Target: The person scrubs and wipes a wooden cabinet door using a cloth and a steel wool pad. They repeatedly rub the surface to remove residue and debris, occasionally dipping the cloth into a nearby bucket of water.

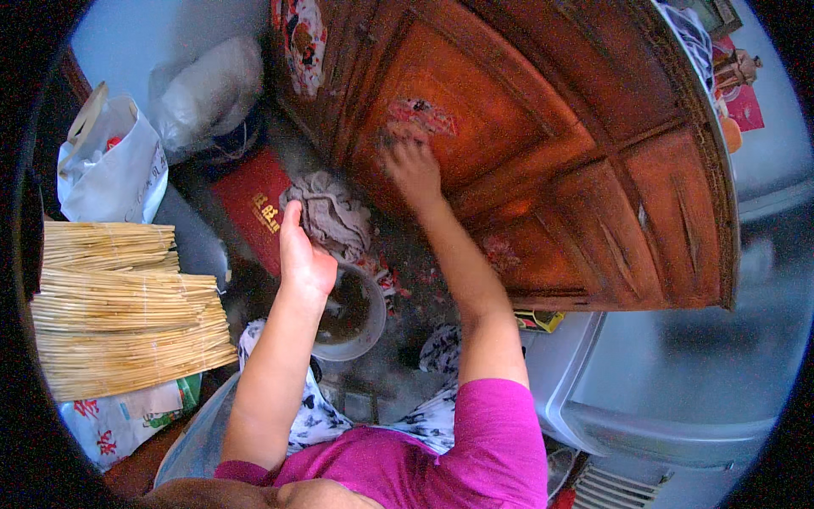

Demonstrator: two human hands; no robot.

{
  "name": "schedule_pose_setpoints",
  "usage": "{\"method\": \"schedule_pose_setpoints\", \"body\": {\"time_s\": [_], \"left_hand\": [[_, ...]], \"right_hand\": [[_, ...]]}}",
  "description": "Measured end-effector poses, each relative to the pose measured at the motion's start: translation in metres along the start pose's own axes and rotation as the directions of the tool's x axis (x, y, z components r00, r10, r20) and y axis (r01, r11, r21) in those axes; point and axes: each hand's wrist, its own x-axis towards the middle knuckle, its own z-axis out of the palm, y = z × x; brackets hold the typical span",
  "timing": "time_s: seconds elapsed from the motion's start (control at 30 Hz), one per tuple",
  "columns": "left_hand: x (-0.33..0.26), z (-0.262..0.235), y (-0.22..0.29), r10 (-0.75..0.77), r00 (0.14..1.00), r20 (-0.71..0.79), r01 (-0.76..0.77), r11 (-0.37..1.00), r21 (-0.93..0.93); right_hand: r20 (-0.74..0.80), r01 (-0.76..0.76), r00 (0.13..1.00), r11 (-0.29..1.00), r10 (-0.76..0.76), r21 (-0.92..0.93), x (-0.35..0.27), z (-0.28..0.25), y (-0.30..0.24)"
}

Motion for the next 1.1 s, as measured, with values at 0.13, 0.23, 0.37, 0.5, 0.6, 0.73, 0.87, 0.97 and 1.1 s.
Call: {"method": "schedule_pose_setpoints", "body": {"time_s": [0.13,0.23,0.37,0.5,0.6,0.73,0.87,0.97,1.1], "left_hand": [[-0.008,0.003,0.008,0.042,0.999,-0.026,-0.041,0.998,0.040],[-0.011,0.001,0.016,0.016,1.000,0.011,-0.016,1.000,0.026],[-0.012,0.004,0.009,-0.030,1.000,-0.002,0.030,0.999,0.028],[-0.012,0.009,0.002,-0.003,1.000,-0.003,0.003,1.000,0.028],[-0.008,0.012,-0.003,0.006,0.999,-0.042,-0.005,1.000,0.026],[-0.012,0.019,0.011,-0.011,0.998,-0.067,0.016,0.997,0.080],[-0.015,0.023,0.008,-0.031,0.999,-0.045,0.036,0.992,0.117],[-0.017,0.022,0.008,-0.083,0.996,-0.032,0.087,0.987,0.133],[-0.019,0.026,0.008,-0.053,0.998,-0.043,0.059,0.985,0.164]], "right_hand": [[0.205,-0.019,0.979,0.991,-0.008,0.130,-0.064,-0.017,-0.008],[0.086,-0.107,0.990,0.994,0.108,-0.008,-0.038,-0.068,0.029],[-0.213,-0.241,0.954,0.964,0.212,-0.116,0.027,-0.098,0.067],[-0.121,-0.205,0.973,0.976,0.196,-0.070,0.059,-0.056,0.040],[-0.010,-0.113,0.993,0.993,0.114,0.037,0.028,-0.010,0.007],[0.154,0.060,0.986,0.998,-0.060,0.009,-0.020,-0.008,-0.012],[-0.004,-0.084,0.996,0.996,0.084,-0.010,-0.009,-0.054,0.027],[-0.249,-0.204,0.950,0.978,0.187,-0.044,0.033,-0.098,0.067],[-0.376,-0.265,0.894,0.964,0.244,-0.002,0.081,-0.084,0.063]]}}
